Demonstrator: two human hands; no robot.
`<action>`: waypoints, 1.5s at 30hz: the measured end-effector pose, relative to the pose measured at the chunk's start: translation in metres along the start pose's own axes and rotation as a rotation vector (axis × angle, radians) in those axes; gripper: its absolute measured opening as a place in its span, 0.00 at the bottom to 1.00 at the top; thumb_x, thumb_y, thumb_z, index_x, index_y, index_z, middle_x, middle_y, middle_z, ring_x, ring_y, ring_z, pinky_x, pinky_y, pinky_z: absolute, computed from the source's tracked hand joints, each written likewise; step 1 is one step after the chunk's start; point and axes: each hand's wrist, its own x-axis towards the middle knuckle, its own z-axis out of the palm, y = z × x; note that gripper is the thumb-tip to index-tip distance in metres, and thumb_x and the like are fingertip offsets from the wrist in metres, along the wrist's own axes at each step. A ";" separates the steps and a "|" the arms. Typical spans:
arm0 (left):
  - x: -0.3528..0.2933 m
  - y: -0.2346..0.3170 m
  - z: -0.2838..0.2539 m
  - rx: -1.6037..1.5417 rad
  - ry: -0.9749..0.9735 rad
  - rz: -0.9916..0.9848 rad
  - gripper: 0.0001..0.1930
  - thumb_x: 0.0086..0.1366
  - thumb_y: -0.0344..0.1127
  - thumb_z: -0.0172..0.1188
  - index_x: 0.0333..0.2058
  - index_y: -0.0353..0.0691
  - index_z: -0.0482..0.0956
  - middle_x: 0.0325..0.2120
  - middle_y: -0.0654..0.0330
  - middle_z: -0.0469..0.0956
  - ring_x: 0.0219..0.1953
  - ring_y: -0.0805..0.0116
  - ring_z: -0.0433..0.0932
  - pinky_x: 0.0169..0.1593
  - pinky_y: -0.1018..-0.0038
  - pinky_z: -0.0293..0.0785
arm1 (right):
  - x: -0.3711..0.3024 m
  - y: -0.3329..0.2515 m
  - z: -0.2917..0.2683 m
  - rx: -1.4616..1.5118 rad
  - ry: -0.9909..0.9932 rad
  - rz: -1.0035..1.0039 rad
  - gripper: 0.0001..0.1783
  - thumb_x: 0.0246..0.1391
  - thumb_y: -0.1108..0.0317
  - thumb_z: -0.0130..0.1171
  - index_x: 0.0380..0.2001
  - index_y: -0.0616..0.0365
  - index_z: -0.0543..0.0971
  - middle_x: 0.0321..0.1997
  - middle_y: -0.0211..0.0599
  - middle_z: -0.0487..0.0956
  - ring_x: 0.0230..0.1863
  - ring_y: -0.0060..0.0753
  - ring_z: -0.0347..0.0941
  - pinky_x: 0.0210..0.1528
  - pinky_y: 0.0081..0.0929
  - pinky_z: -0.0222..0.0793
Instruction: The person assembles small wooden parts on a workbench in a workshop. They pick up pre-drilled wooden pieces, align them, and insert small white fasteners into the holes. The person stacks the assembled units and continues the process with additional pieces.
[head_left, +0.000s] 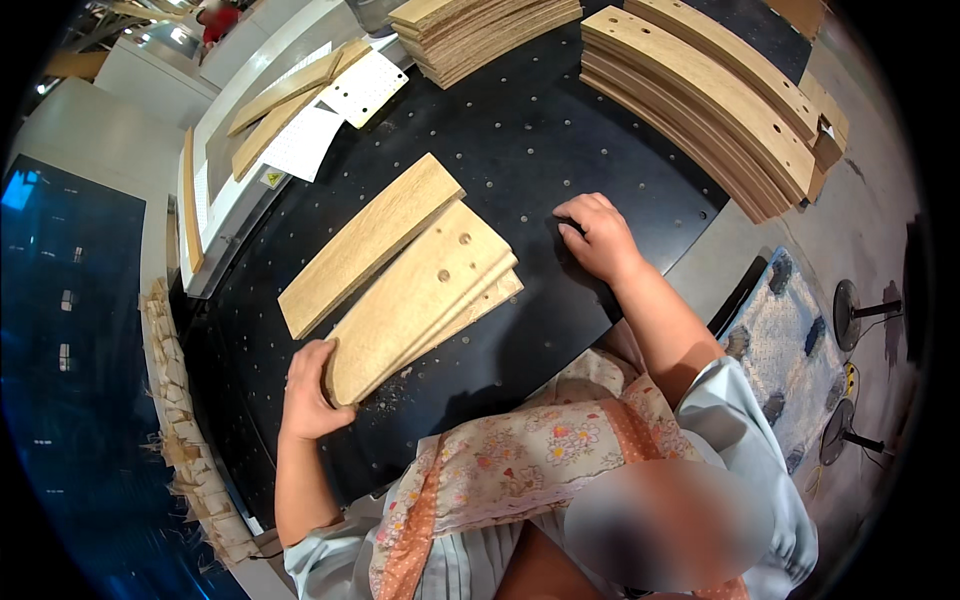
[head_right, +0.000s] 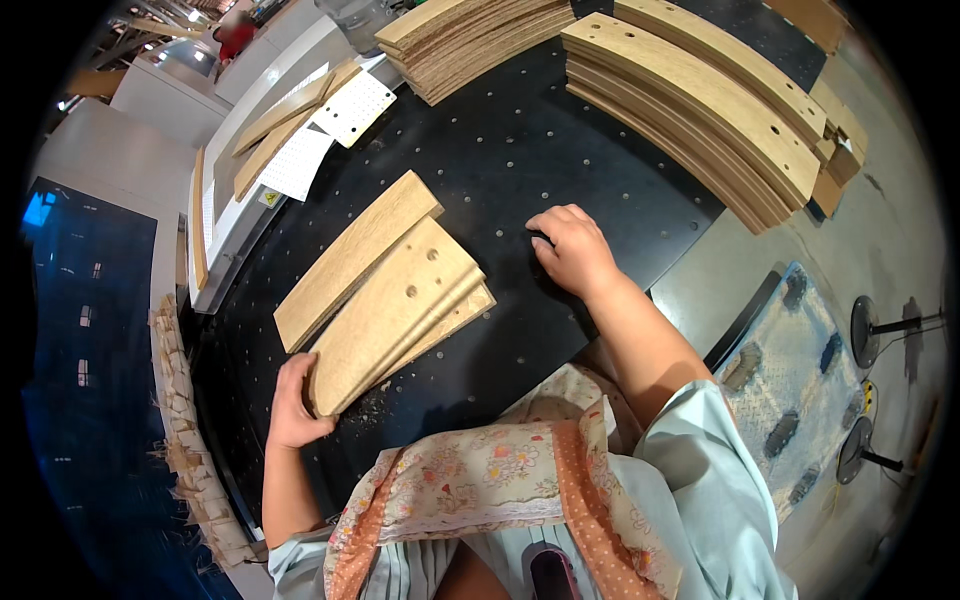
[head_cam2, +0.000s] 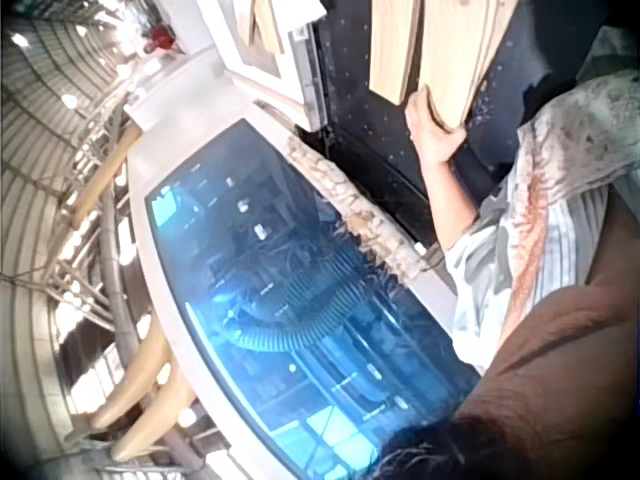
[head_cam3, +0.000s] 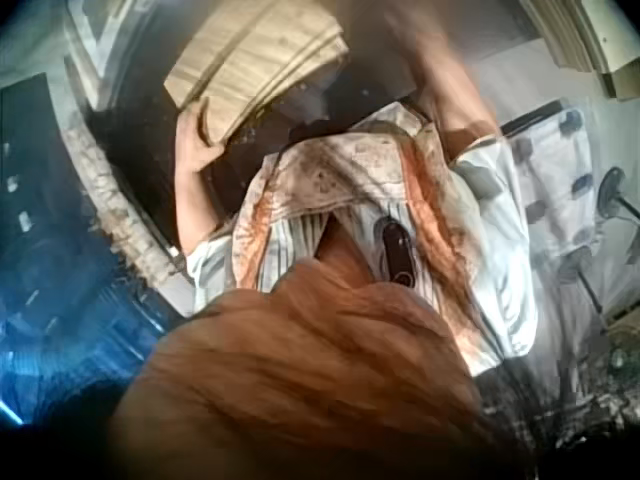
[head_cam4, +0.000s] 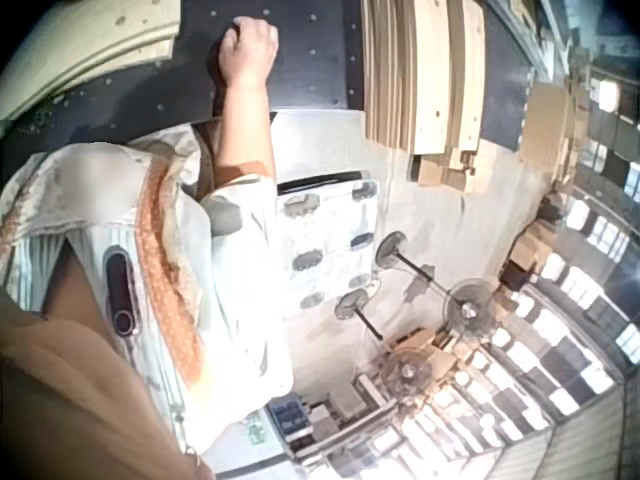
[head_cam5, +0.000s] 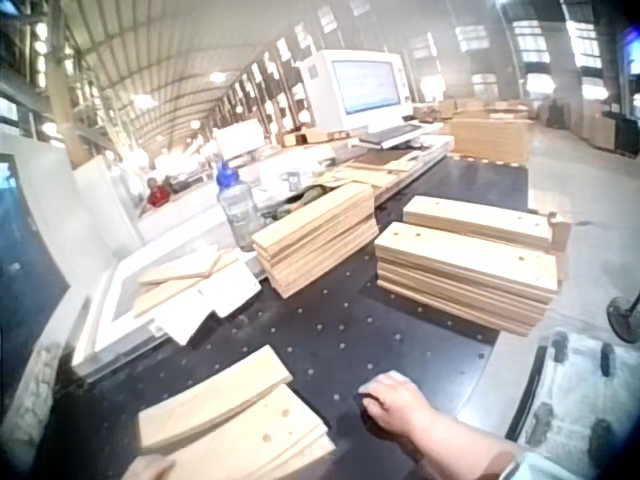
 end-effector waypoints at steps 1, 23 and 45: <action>-0.004 0.002 0.004 0.032 -0.024 0.002 0.44 0.25 0.34 0.67 0.51 0.39 0.70 0.48 0.45 0.70 0.52 0.45 0.69 0.57 0.59 0.63 | 0.002 0.001 0.000 0.006 -0.004 -0.005 0.10 0.44 0.75 0.61 0.34 0.56 0.78 0.35 0.37 0.78 0.42 0.45 0.72 0.46 0.36 0.70; 0.157 -0.054 0.038 0.195 -0.133 -0.074 0.43 0.43 0.42 0.69 0.60 0.45 0.63 0.61 0.43 0.58 0.64 0.44 0.54 0.65 0.54 0.51 | 0.004 -0.002 0.000 -0.133 -0.100 -0.030 0.07 0.45 0.79 0.57 0.31 0.62 0.77 0.32 0.42 0.77 0.38 0.45 0.72 0.43 0.34 0.68; 0.172 -0.228 0.032 -0.776 1.047 -1.134 0.31 0.49 0.32 0.60 0.53 0.26 0.65 0.54 0.38 0.66 0.56 0.48 0.68 0.58 0.65 0.65 | 0.005 -0.003 0.007 -0.235 -0.165 0.132 0.05 0.45 0.80 0.53 0.29 0.64 0.75 0.30 0.41 0.74 0.36 0.42 0.67 0.42 0.33 0.64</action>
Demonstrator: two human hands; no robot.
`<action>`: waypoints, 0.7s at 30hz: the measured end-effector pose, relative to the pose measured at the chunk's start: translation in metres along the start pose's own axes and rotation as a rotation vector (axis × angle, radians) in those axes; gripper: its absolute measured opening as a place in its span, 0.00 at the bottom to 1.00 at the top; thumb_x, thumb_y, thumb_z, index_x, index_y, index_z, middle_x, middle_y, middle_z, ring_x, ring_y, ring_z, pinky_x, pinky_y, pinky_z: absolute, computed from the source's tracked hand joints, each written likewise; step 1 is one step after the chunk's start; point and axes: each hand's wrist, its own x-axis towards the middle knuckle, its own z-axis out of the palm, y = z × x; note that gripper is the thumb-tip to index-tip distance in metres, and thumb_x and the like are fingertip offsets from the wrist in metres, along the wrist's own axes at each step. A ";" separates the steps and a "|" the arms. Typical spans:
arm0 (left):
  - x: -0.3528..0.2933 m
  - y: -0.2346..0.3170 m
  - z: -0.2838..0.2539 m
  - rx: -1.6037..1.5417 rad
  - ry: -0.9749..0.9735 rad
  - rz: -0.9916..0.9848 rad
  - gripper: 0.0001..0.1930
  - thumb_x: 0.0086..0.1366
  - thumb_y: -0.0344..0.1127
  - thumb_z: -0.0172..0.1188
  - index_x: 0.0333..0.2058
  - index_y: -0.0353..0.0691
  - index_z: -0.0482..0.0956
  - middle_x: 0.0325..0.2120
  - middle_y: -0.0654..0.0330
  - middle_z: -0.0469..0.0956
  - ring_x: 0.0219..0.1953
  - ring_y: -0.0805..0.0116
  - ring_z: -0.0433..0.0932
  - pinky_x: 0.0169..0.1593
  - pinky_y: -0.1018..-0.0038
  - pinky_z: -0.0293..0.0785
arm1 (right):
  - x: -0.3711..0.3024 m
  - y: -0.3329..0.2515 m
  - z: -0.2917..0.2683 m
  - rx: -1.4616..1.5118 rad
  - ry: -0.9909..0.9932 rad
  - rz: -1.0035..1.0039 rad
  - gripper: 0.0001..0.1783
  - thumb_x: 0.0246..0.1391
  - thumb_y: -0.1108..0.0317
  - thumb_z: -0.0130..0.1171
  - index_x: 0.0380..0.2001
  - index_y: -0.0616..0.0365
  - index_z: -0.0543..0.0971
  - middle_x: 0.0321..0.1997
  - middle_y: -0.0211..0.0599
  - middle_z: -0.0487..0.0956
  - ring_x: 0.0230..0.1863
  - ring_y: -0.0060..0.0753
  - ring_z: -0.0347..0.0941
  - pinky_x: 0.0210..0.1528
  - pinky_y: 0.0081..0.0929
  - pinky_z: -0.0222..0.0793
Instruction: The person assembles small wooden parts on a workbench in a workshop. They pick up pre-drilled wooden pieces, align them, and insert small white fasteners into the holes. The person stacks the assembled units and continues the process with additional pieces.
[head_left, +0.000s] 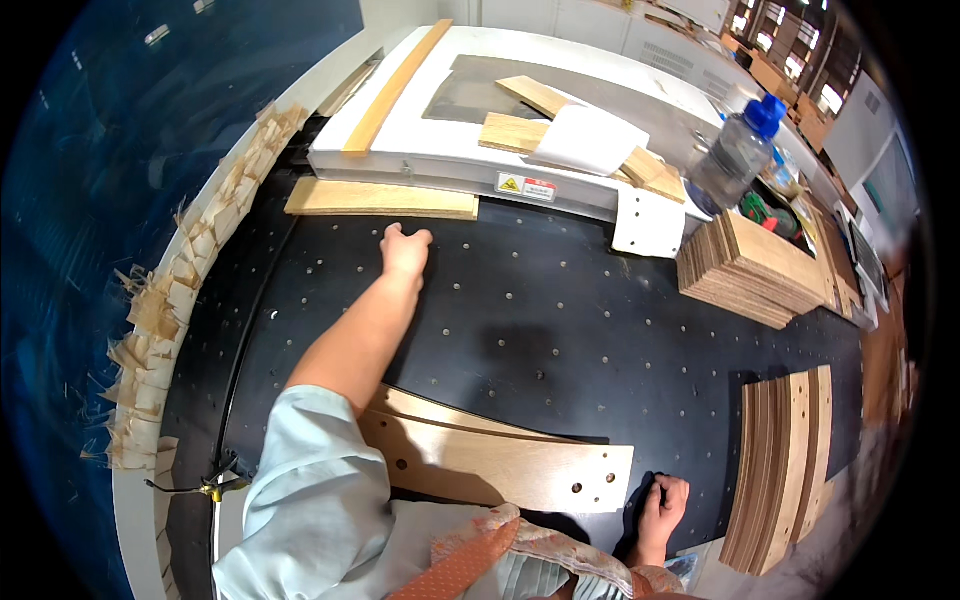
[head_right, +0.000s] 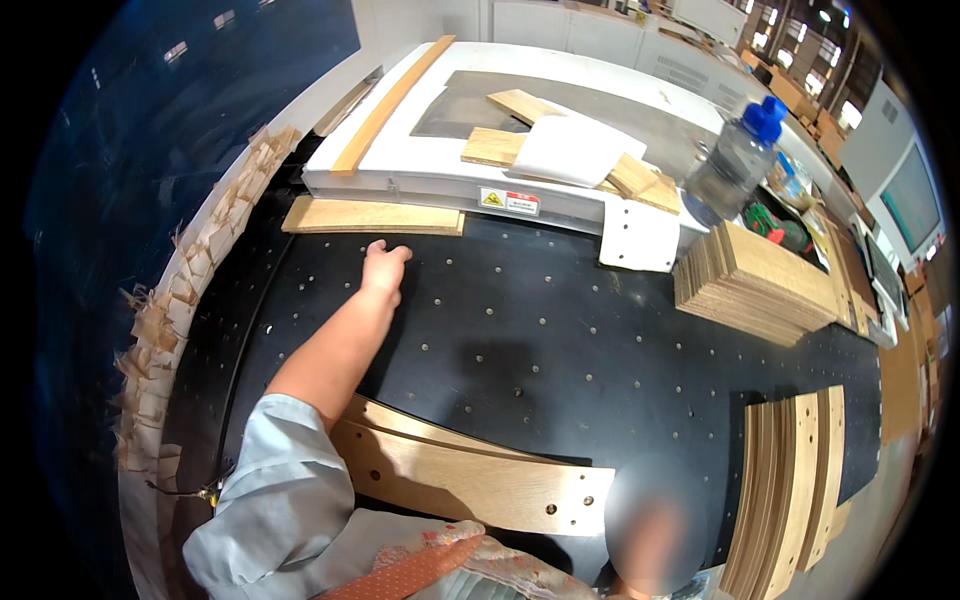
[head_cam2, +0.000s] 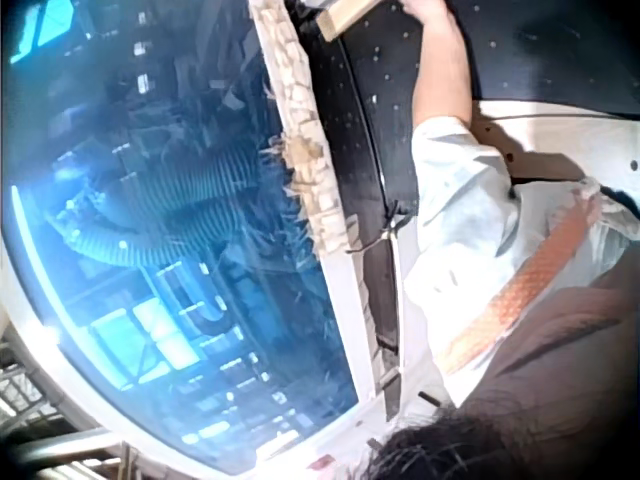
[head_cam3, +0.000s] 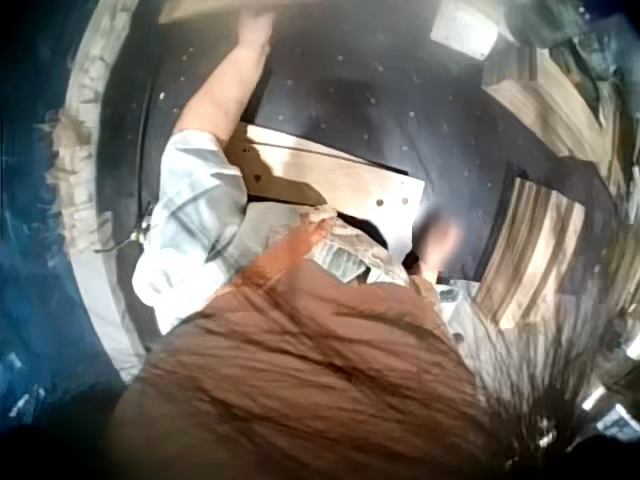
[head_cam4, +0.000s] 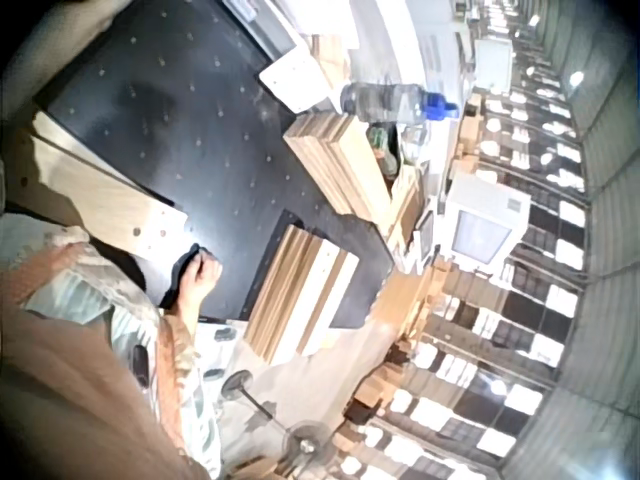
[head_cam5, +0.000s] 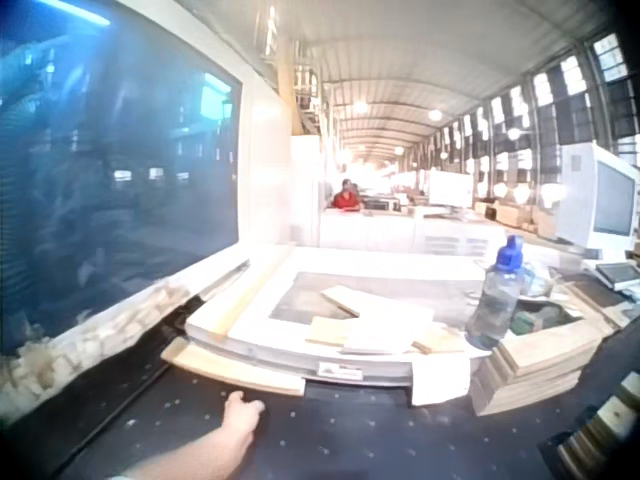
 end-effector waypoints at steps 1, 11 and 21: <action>0.007 0.002 0.008 -0.169 -0.003 -0.051 0.32 0.49 0.30 0.60 0.54 0.24 0.64 0.55 0.39 0.66 0.57 0.51 0.68 0.57 0.67 0.66 | 0.000 -0.005 0.000 0.075 0.009 0.031 0.05 0.46 0.80 0.52 0.29 0.64 0.74 0.30 0.42 0.74 0.36 0.42 0.67 0.42 0.33 0.64; 0.066 0.022 0.036 -0.650 0.064 -0.207 0.45 0.50 0.26 0.57 0.65 0.28 0.42 0.67 0.48 0.44 0.69 0.56 0.47 0.67 0.67 0.46 | 0.003 -0.007 -0.003 0.115 -0.016 -0.069 0.04 0.46 0.79 0.52 0.28 0.62 0.74 0.31 0.41 0.74 0.36 0.40 0.67 0.43 0.32 0.64; 0.080 0.007 0.018 -0.882 0.065 -0.198 0.26 0.51 0.24 0.56 0.51 0.33 0.63 0.53 0.51 0.66 0.56 0.60 0.63 0.61 0.67 0.54 | 0.006 -0.010 -0.002 0.143 -0.009 -0.089 0.04 0.45 0.79 0.53 0.28 0.62 0.74 0.29 0.41 0.74 0.36 0.41 0.67 0.42 0.33 0.64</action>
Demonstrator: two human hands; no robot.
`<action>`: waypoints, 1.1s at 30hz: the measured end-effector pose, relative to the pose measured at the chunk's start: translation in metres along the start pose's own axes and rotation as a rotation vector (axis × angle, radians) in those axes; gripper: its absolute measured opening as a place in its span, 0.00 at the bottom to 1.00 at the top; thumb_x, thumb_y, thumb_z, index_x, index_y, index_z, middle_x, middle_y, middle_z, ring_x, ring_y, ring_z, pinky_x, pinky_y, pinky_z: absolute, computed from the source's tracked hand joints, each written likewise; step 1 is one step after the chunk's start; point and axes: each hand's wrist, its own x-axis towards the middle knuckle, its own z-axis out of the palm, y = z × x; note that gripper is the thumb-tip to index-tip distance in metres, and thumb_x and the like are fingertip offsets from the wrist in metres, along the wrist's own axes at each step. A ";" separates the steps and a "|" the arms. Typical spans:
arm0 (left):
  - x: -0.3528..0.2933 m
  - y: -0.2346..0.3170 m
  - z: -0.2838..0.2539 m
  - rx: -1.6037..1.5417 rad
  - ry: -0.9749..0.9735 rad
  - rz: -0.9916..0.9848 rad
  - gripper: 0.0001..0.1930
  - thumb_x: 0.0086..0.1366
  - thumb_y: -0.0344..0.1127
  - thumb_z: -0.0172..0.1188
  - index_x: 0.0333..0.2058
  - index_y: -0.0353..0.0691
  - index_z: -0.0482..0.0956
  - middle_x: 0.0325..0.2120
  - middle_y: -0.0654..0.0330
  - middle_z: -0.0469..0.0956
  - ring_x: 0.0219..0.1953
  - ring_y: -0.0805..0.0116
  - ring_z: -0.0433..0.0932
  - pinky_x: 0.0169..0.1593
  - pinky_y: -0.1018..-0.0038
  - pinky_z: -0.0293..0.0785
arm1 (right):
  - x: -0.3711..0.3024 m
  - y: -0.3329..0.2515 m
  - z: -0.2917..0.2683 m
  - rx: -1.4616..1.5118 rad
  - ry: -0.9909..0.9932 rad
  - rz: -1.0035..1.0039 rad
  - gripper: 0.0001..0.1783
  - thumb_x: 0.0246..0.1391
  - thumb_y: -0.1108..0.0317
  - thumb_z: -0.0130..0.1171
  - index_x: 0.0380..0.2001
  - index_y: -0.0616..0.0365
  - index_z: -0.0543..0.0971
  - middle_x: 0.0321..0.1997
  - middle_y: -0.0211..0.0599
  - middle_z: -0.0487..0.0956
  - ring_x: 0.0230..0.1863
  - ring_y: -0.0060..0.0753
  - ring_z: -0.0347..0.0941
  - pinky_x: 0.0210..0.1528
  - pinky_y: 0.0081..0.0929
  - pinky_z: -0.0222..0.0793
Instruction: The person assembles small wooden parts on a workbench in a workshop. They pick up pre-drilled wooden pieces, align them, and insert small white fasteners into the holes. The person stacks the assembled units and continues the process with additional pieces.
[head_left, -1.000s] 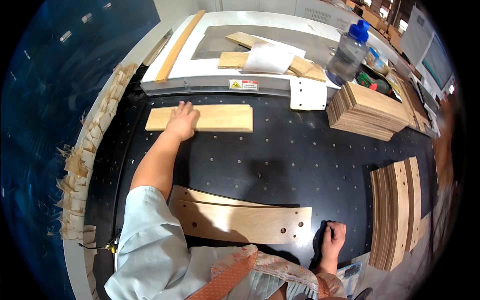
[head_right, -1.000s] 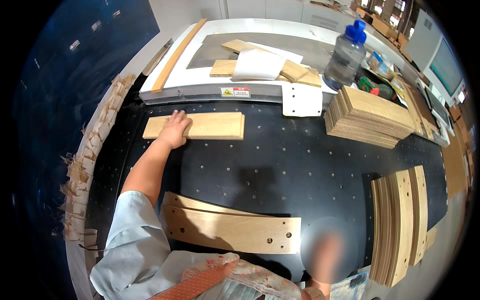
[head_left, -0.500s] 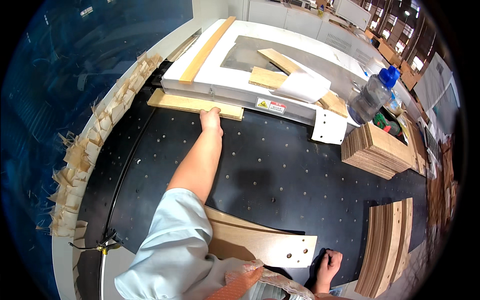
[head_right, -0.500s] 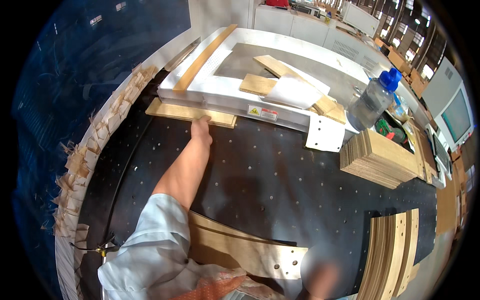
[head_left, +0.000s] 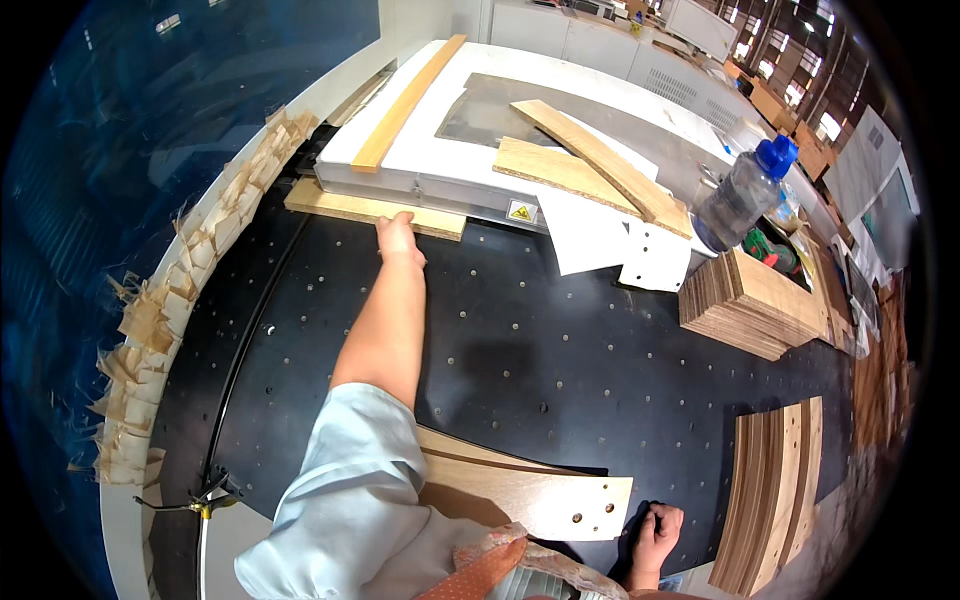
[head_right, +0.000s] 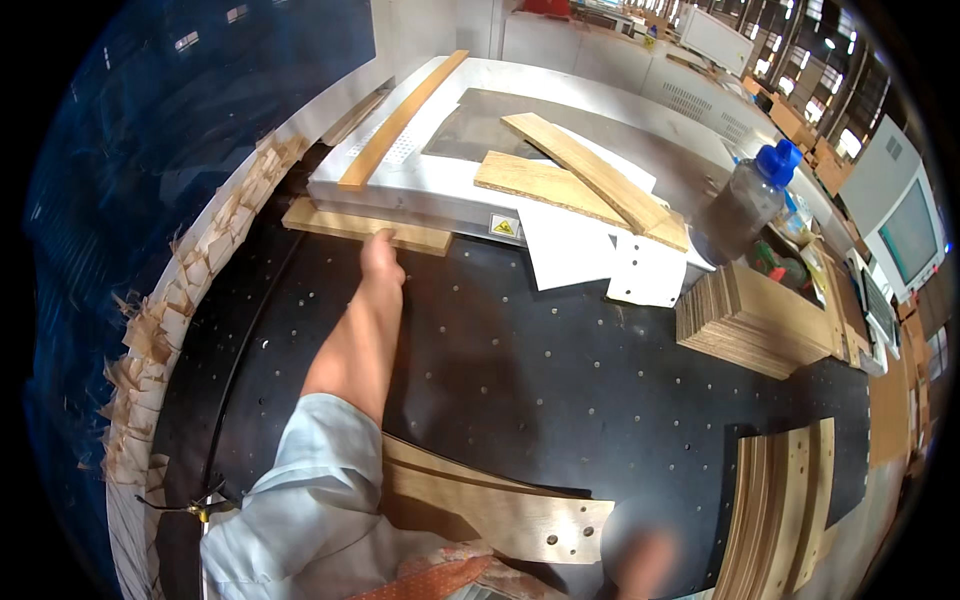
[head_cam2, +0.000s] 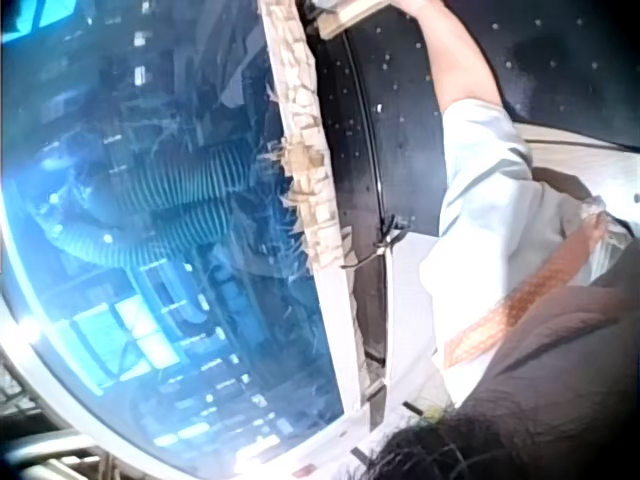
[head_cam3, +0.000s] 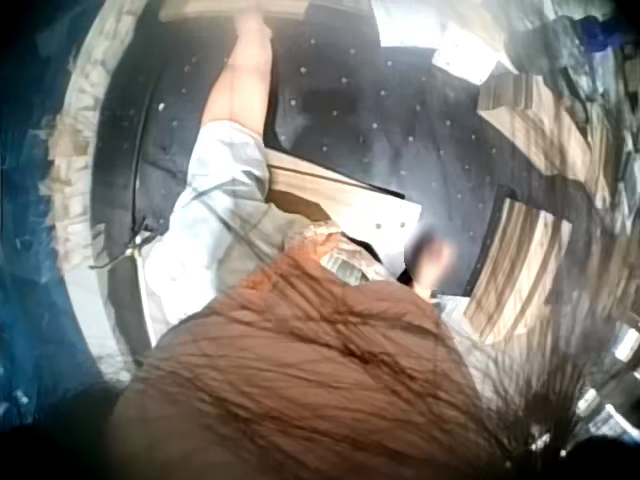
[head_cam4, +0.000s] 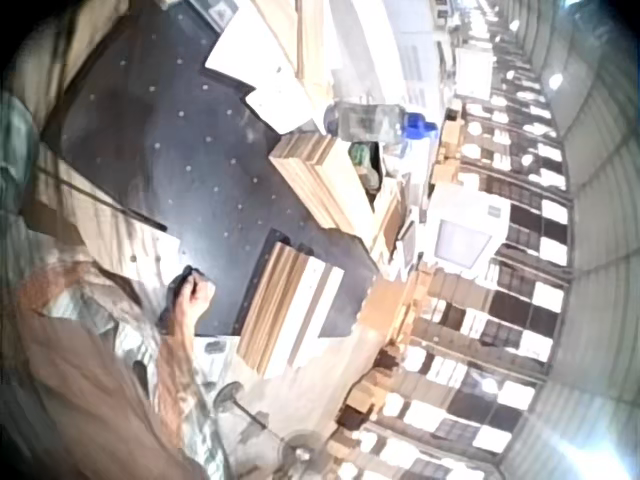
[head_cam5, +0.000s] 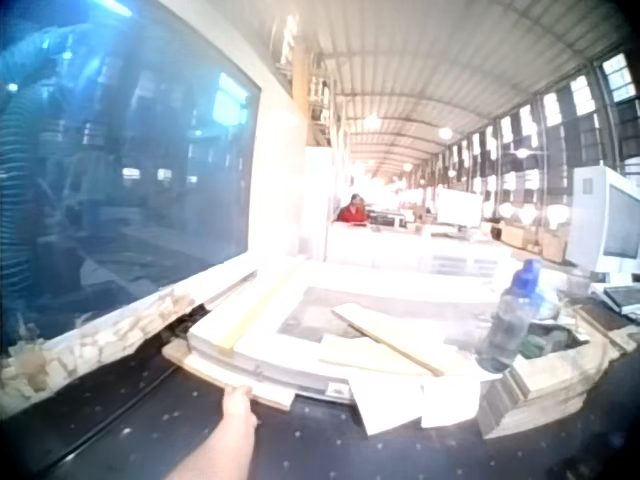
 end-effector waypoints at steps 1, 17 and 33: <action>0.006 0.001 -0.003 0.027 0.003 -0.082 0.23 0.50 0.26 0.58 0.47 0.36 0.65 0.52 0.52 0.65 0.56 0.61 0.62 0.61 0.64 0.52 | -0.007 0.018 0.001 -0.386 -0.006 -0.180 0.04 0.45 0.79 0.53 0.28 0.62 0.74 0.29 0.41 0.74 0.36 0.41 0.67 0.42 0.33 0.64; 0.059 -0.012 -0.038 -0.022 -0.190 -0.183 0.23 0.59 0.36 0.59 0.51 0.31 0.69 0.48 0.53 0.73 0.52 0.63 0.70 0.60 0.70 0.62 | -0.008 0.025 -0.001 -0.074 0.008 -0.053 0.06 0.42 0.77 0.60 0.28 0.58 0.80 0.28 0.38 0.78 0.32 0.43 0.72 0.39 0.35 0.67; 0.073 -0.004 -0.024 0.242 -0.204 -0.082 0.34 0.53 0.50 0.62 0.55 0.37 0.68 0.63 0.55 0.60 0.66 0.71 0.49 0.68 0.72 0.36 | -0.011 0.033 0.006 0.118 0.026 -0.061 0.07 0.44 0.75 0.59 0.31 0.55 0.80 0.29 0.35 0.77 0.34 0.41 0.72 0.40 0.33 0.69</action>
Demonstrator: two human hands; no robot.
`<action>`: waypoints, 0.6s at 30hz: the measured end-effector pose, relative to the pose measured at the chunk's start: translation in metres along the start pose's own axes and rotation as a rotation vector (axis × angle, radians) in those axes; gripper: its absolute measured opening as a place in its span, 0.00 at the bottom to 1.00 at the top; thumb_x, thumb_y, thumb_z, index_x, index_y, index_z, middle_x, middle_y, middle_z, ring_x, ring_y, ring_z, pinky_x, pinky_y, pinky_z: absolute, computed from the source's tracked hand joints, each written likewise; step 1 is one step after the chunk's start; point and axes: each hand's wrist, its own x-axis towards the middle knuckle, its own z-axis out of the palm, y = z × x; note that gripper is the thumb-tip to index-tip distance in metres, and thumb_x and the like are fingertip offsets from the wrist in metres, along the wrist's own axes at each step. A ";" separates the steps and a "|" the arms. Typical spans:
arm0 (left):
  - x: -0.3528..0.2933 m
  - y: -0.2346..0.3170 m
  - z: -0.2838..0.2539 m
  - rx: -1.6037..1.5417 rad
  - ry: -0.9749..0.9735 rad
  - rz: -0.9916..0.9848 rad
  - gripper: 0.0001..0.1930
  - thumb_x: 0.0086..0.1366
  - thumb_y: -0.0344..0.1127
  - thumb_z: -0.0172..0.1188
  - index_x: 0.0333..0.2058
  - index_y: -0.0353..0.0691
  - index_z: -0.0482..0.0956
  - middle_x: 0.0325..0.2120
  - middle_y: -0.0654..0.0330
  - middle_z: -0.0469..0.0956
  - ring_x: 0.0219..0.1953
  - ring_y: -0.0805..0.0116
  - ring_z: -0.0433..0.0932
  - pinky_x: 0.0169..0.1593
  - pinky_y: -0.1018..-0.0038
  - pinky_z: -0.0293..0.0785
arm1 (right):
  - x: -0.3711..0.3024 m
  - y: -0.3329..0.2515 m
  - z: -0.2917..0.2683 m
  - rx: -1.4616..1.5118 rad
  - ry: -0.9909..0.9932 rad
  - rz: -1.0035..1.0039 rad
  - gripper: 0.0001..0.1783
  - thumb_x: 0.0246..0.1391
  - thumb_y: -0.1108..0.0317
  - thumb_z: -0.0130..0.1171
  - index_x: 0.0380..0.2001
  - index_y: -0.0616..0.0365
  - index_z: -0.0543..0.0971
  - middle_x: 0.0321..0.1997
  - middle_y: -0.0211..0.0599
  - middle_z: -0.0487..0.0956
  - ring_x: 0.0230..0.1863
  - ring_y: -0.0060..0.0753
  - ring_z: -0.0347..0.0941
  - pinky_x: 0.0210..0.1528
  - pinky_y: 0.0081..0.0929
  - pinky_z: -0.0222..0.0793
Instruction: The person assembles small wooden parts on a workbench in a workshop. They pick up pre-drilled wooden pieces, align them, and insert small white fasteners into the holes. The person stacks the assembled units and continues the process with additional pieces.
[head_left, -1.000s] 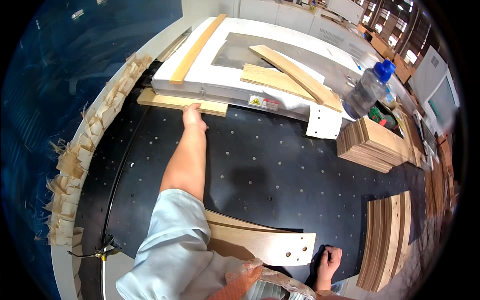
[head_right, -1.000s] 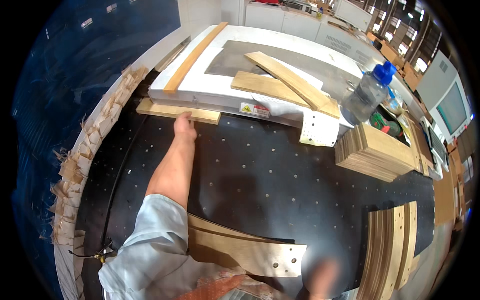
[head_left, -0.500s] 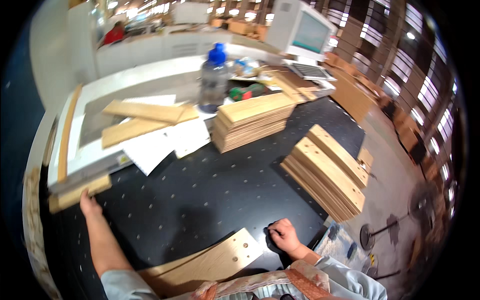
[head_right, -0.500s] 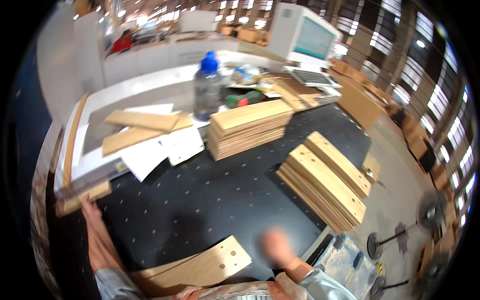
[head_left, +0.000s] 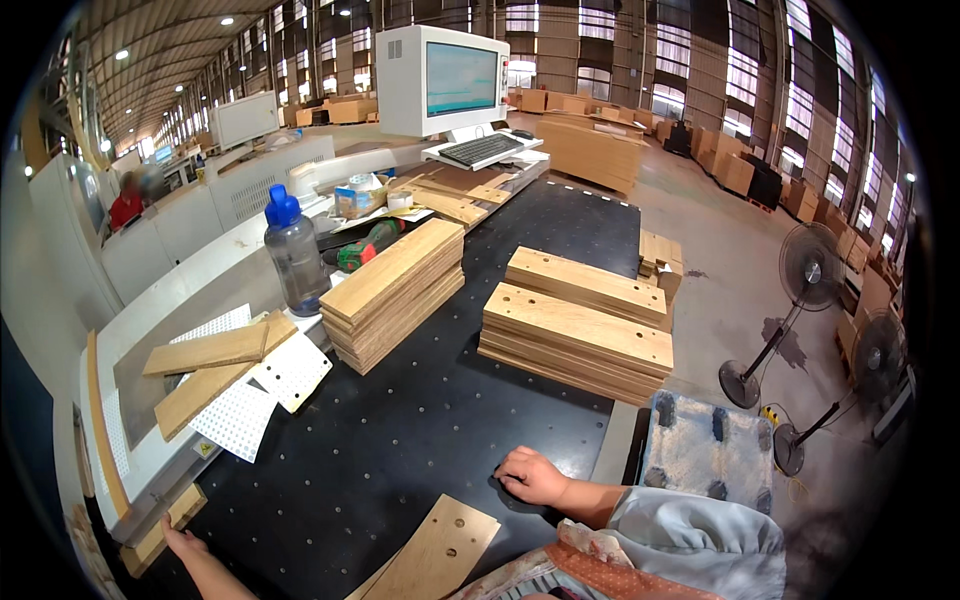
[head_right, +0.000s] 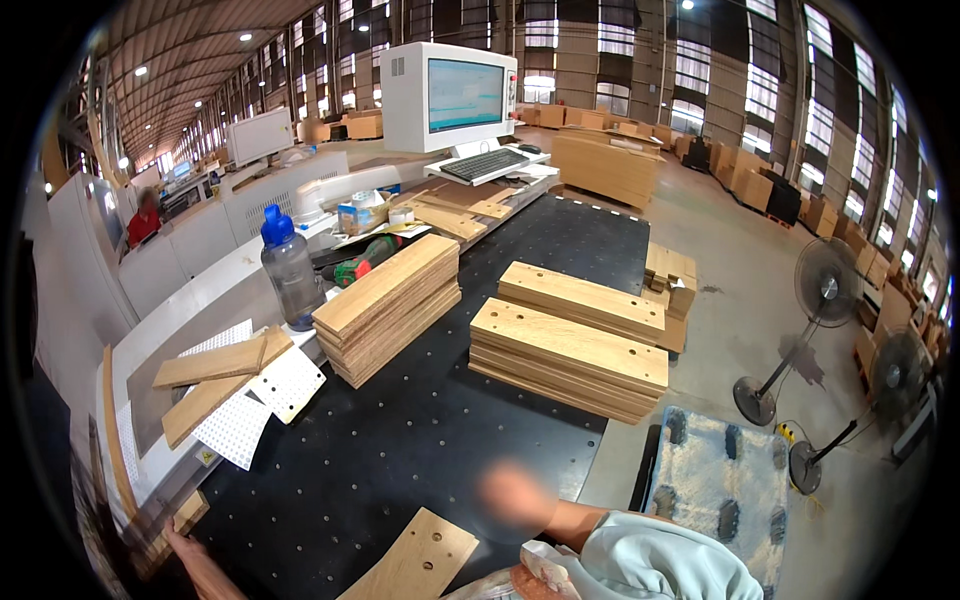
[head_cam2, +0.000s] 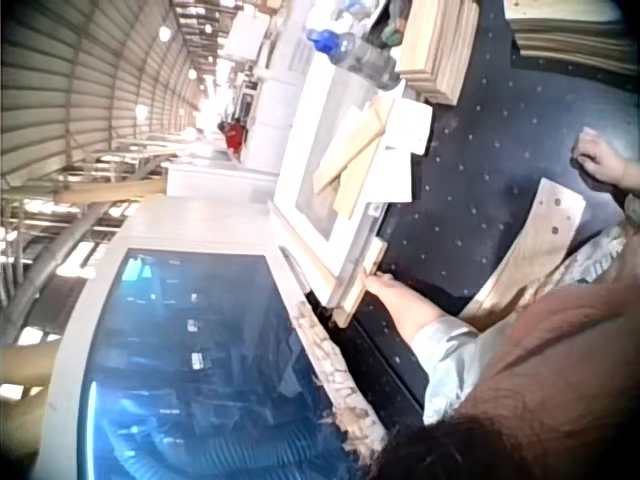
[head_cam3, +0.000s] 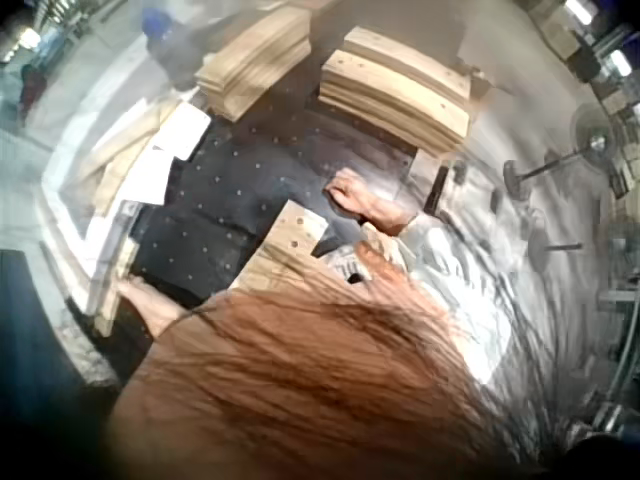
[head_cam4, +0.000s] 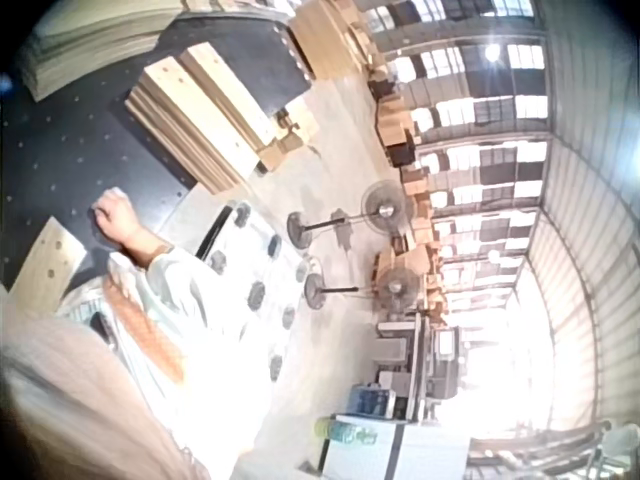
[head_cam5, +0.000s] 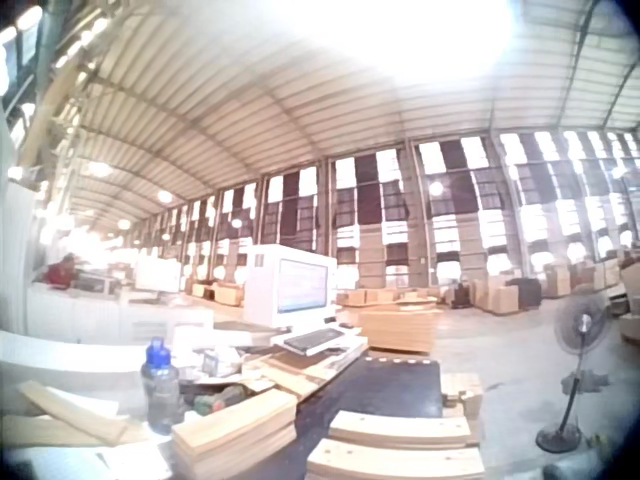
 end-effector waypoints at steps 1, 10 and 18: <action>0.009 -0.003 -0.004 -0.024 -0.090 -0.044 0.35 0.53 0.50 0.62 0.57 0.37 0.67 0.63 0.55 0.58 0.67 0.71 0.47 0.68 0.72 0.36 | -0.001 0.002 -0.001 0.011 -0.014 0.019 0.07 0.44 0.75 0.59 0.31 0.55 0.80 0.29 0.35 0.77 0.34 0.41 0.72 0.40 0.34 0.69; 0.001 0.008 -0.015 0.046 -0.184 -0.133 0.38 0.50 0.49 0.65 0.58 0.42 0.65 0.65 0.59 0.54 0.66 0.71 0.50 0.67 0.74 0.39 | 0.010 -0.022 -0.008 -0.110 0.026 -0.024 0.07 0.44 0.74 0.59 0.30 0.56 0.80 0.29 0.36 0.77 0.34 0.41 0.72 0.41 0.35 0.68; -0.052 0.021 -0.026 0.347 -0.225 -0.087 0.30 0.53 0.44 0.62 0.55 0.43 0.69 0.60 0.60 0.63 0.65 0.67 0.55 0.64 0.65 0.48 | 0.013 -0.023 -0.006 -0.089 0.109 -0.006 0.05 0.40 0.74 0.58 0.25 0.55 0.80 0.27 0.36 0.77 0.34 0.44 0.71 0.40 0.37 0.69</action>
